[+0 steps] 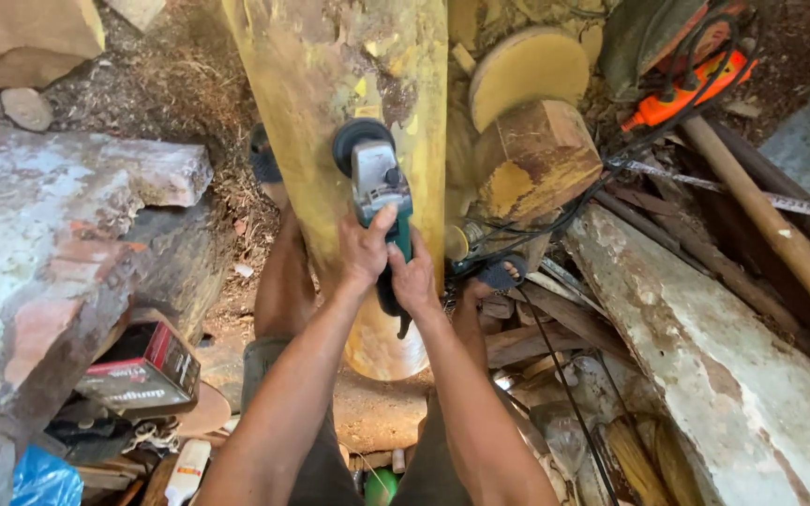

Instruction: Use a power sander to smooth the surface of a large wooden log and apply adhesive to cracks.

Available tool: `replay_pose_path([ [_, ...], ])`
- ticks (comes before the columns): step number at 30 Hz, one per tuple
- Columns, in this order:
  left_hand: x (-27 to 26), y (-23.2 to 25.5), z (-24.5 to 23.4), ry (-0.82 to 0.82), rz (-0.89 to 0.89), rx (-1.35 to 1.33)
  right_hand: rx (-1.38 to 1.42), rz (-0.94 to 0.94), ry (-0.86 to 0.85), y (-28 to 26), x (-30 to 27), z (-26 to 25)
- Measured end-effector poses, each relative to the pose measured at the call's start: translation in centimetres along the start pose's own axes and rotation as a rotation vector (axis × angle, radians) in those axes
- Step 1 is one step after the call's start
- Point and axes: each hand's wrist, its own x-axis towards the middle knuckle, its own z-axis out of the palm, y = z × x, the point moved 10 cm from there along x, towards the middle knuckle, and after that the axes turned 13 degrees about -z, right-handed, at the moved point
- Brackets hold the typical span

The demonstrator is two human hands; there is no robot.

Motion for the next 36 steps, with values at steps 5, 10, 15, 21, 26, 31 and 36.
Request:
replay_pose_path([
  [5, -1.0, -2.2, -1.8, -0.003, -0.17, -0.067, -0.005, 0.054, -0.018, -2.0, -1.4, 0.9],
  [10, 0.3, -0.7, -2.2, -0.116, -0.108, -0.168, -0.005, -0.096, -0.035, -1.6, 0.1, 1.5],
  [15, 6.2, 2.5, -2.0, -0.09, -0.147, -0.295, 0.112, 0.164, -0.061, -9.2, 8.4, 2.5],
  [21, 5.6, 6.5, -2.9, 0.009, -0.079, -0.489, -0.016, 0.129, -0.075, -7.5, 8.7, 2.3],
  [26, 4.1, 3.6, -1.6, 0.007, -0.11, -0.424, 0.049, -0.012, -0.094, -6.3, 7.1, 1.3],
  [31, 2.1, -2.0, -0.7, 0.012, -0.211, -0.378, -0.007, 0.11, -0.092, -1.7, 3.1, 0.4],
  [36, -1.1, -4.3, -2.0, 0.018, -0.187, -0.357, -0.052, 0.086, -0.148, -0.5, -0.1, 1.1],
])
